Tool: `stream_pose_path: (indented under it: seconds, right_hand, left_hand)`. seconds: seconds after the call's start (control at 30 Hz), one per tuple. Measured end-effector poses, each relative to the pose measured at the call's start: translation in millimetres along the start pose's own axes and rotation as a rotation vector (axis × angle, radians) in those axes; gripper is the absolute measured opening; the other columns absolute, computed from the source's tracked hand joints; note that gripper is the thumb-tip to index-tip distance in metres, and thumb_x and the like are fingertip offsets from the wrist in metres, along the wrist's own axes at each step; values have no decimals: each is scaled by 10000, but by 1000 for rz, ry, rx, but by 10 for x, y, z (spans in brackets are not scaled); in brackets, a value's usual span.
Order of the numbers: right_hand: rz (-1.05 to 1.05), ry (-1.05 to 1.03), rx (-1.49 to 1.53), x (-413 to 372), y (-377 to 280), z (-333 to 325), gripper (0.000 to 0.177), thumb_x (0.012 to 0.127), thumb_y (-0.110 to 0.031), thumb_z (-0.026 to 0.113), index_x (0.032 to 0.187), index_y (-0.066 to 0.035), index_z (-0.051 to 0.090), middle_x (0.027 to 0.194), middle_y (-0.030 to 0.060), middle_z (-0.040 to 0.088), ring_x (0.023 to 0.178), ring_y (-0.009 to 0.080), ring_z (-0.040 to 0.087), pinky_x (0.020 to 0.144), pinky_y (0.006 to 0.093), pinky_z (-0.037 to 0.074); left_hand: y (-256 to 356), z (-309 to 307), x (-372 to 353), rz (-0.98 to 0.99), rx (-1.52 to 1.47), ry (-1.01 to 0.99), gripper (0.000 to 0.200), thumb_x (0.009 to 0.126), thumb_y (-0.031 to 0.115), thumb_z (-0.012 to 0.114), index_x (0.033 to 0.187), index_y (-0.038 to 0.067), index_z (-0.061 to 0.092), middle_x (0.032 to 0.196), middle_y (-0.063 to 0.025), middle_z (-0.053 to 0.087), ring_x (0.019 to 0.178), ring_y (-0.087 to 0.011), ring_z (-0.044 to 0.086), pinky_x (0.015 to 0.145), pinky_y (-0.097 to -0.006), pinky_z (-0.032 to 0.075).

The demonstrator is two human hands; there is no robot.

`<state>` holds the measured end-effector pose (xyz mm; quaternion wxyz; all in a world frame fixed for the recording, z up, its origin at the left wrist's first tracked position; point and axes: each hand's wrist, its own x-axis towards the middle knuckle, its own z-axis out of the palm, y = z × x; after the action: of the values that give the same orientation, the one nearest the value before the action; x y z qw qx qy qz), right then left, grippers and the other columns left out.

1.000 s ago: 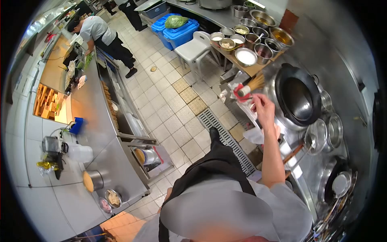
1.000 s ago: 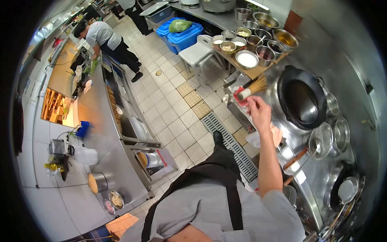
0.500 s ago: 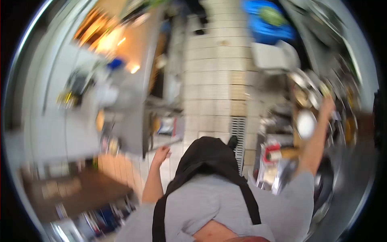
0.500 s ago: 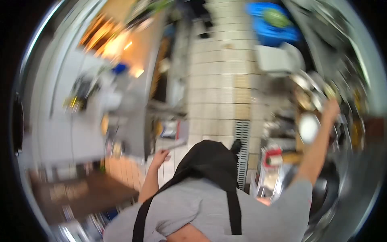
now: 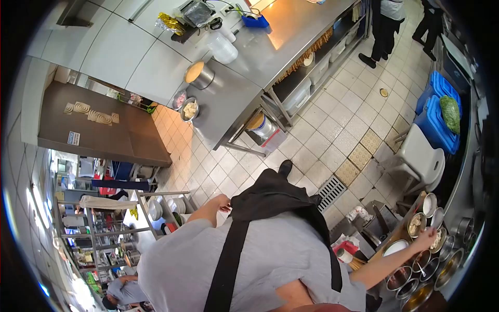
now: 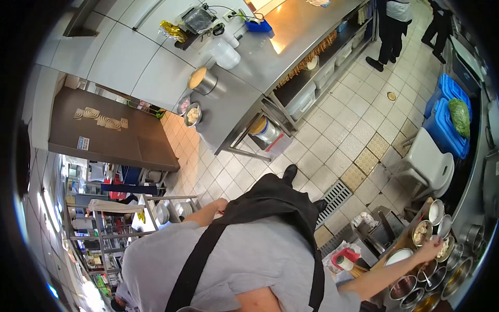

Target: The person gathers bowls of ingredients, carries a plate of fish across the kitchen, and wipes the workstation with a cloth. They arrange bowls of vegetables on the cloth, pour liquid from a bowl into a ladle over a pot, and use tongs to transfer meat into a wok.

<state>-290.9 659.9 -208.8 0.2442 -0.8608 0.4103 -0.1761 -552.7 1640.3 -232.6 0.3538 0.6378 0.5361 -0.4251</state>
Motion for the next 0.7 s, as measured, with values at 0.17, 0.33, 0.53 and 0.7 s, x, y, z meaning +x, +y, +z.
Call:
stream_pose_path:
  seconds: [0.17, 0.33, 0.53, 0.7]
  right_hand:
    - [-47, -590, 560, -1807, -1321, 571, 325, 1009, -194, 615, 1311, -77, 606, 909, 20, 665, 647, 89, 609, 484, 219, 436]
    - [-12, -846, 555, -3080, -2125, 917, 321, 998, -119, 612, 1289, 17, 616, 941, 64, 683, 663, 106, 621, 541, 242, 489]
    - [-110, -791, 274, -3914, -3063, 1204, 310, 969, -122, 637, 1246, 14, 670, 951, 84, 727, 672, 133, 613, 600, 301, 511]
    - [-227, -633, 176, -4255, -4165, 1337, 313, 927, -182, 618, 1157, 12, 703, 1042, 219, 740, 997, 370, 705, 891, 441, 543]
  left_hand:
    - [576, -396, 954, 580, 1197, -211, 167, 884, 186, 655, 825, 56, 740, 800, -110, 731, 776, -253, 725, 706, -362, 614]
    - [2374, -1338, 717, 892, 347, 290, 116, 788, 173, 709, 815, 61, 704, 830, -102, 701, 711, -271, 673, 675, -395, 561]
    - [3297, -4022, 2002, 1404, -875, -330, 440, 1020, 203, 517, 1381, -41, 461, 1275, -248, 613, 1054, -395, 668, 883, -517, 596]
    - [3855, -5740, 1565, 902, -620, 588, 242, 1002, 172, 545, 1203, 37, 548, 1034, -145, 648, 787, -210, 603, 653, -306, 498]
